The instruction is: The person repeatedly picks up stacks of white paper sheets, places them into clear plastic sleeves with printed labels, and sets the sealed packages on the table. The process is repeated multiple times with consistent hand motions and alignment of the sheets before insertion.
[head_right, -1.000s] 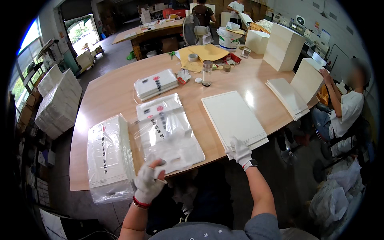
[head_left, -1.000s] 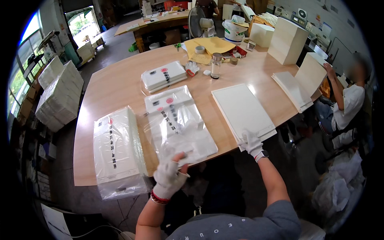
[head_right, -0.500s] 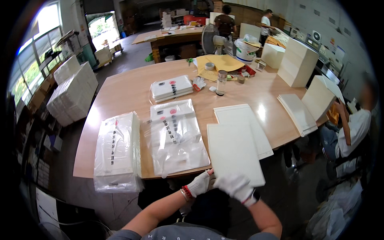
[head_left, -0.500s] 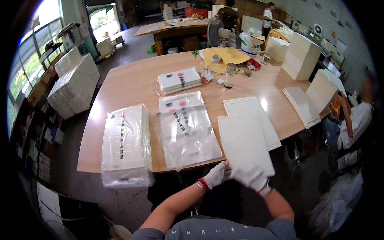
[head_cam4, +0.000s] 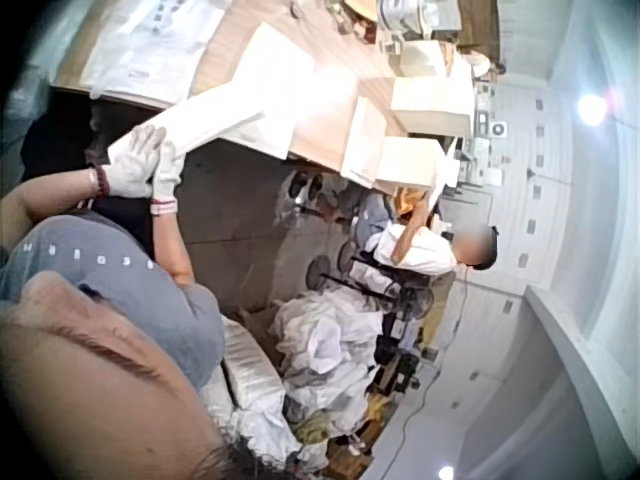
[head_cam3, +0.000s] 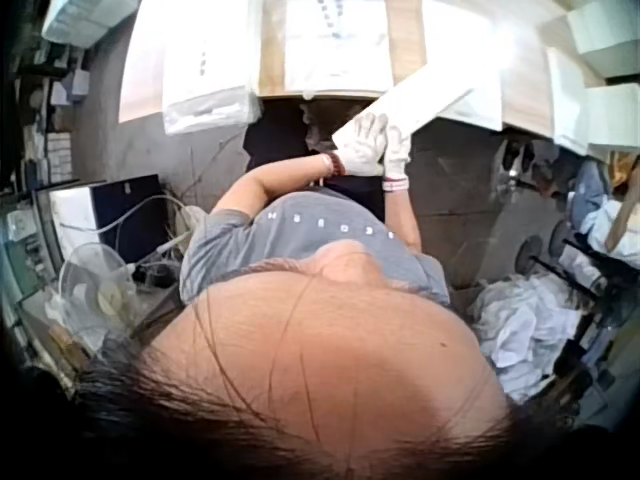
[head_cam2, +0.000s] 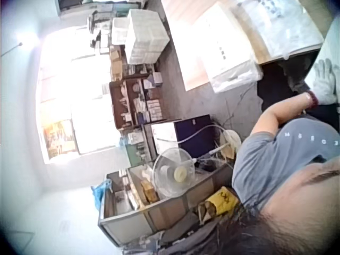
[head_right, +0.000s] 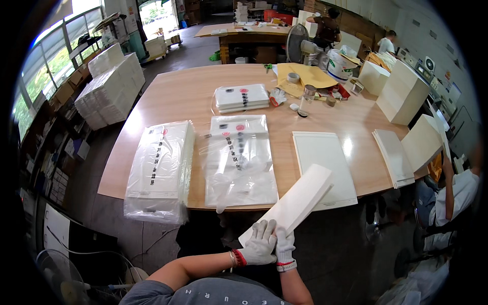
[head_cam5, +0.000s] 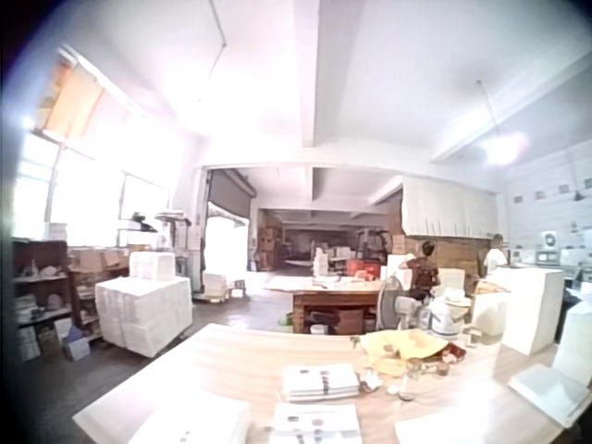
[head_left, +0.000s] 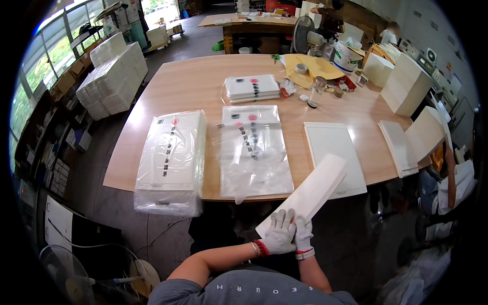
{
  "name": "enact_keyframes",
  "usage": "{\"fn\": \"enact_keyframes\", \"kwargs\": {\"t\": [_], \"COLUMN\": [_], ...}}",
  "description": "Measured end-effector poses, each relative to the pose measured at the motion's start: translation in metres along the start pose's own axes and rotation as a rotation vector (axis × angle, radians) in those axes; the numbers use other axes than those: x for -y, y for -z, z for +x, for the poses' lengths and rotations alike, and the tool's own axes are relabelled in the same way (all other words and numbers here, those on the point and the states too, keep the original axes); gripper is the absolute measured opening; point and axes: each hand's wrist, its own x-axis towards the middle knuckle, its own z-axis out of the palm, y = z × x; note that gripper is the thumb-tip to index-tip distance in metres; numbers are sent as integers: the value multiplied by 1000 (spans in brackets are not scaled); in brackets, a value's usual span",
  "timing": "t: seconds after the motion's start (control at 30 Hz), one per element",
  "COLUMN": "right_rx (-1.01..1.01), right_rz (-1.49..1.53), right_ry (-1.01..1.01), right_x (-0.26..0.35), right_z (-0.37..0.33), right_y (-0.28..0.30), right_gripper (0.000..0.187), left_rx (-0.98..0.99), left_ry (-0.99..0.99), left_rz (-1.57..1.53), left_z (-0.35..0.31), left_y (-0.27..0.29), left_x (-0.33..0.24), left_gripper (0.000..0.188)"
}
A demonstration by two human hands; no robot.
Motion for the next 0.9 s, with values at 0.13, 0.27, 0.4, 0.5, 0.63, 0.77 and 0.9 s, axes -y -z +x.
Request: {"fn": "enact_keyframes", "kwargs": {"t": [0.13,0.27,0.4,0.5,0.63,0.77,0.9], "right_rx": [-26,21,-9,85,223,477,586], "right_rz": [59,-263,-556,-805,-1138,-1350,-1478], "right_ry": [106,269,596,673,716,641,471], "right_x": [26,67,92,122,133,120,126], "right_z": [9,6,-1,-11,-9,-7,-17], "right_y": [-5,14,34,33,15,5,18], "right_gripper": [33,38,41,30,30,30,29], "left_rx": [-348,-702,92,184,11,-246,-181], "left_ry": [-32,211,297,240,486,525,325], "left_rz": [-194,379,-513,-1091,-1712,-1898,-1408], "left_z": [14,33,58,59,85,98,99], "left_y": [62,135,108,75,49,68,141], "left_x": [17,61,114,141,187,216,193], "left_gripper": [58,76,56,37,31,36,37]}}
